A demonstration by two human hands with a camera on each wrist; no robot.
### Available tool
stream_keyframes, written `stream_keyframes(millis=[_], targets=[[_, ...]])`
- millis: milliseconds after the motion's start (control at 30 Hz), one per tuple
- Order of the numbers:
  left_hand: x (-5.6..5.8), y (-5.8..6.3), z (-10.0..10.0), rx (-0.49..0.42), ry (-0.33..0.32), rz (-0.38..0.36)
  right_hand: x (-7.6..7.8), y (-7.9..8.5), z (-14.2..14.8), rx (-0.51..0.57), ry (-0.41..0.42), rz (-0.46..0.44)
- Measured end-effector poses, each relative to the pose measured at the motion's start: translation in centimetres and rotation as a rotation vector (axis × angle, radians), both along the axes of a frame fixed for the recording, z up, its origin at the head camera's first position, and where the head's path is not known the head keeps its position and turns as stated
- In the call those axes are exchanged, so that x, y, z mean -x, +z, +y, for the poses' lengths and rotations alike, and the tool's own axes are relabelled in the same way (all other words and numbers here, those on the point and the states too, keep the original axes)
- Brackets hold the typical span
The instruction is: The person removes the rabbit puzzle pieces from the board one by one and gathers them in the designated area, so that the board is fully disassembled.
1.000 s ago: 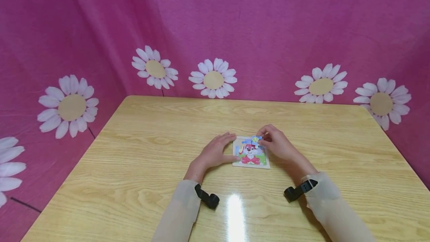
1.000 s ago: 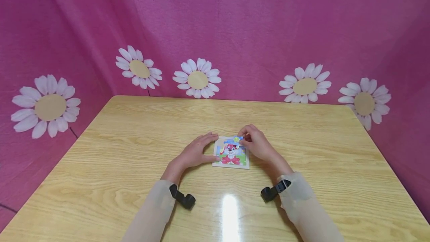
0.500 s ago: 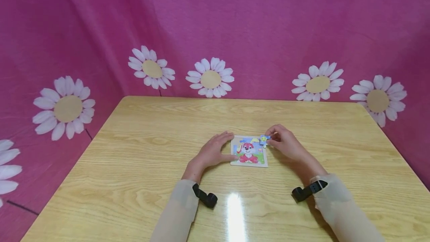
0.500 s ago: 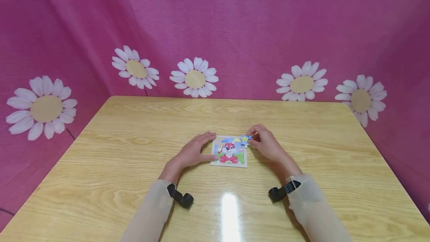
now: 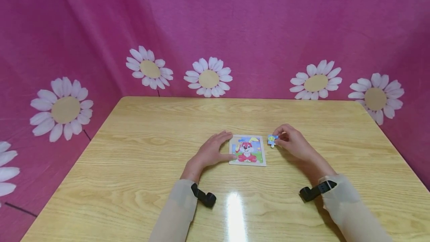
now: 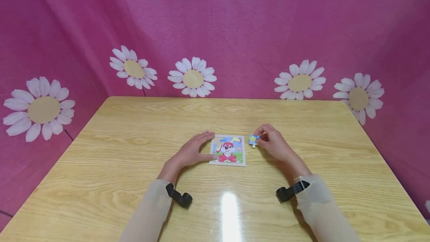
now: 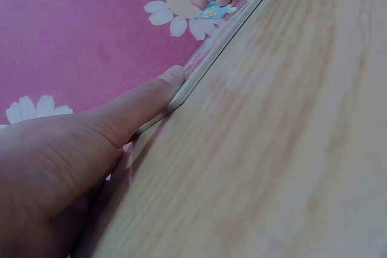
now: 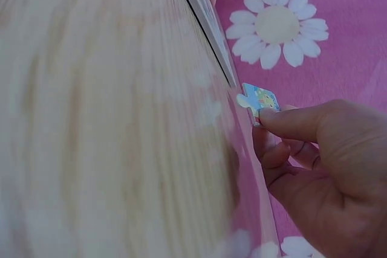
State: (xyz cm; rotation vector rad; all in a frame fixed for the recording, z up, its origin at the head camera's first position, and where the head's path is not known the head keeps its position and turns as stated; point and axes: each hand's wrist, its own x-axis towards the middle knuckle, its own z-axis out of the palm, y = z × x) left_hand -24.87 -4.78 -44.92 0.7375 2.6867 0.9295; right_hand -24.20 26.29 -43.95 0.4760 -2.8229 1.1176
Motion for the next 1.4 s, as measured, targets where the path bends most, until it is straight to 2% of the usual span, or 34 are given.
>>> stream_keyframes(millis=[533,1033,1400], targets=[[0.0,0.0,0.0,0.009,0.004,-0.005,0.0,0.2,1.2,-0.033,0.017,-0.011],[0.0,-0.1,-0.1,0.009,-0.009,-0.002,0.5,0.2,1.4,-0.063,0.052,-0.087],[0.3,-0.5,-0.2,0.008,-0.002,0.012,0.7,0.2,1.6,-0.056,0.07,-0.132]])
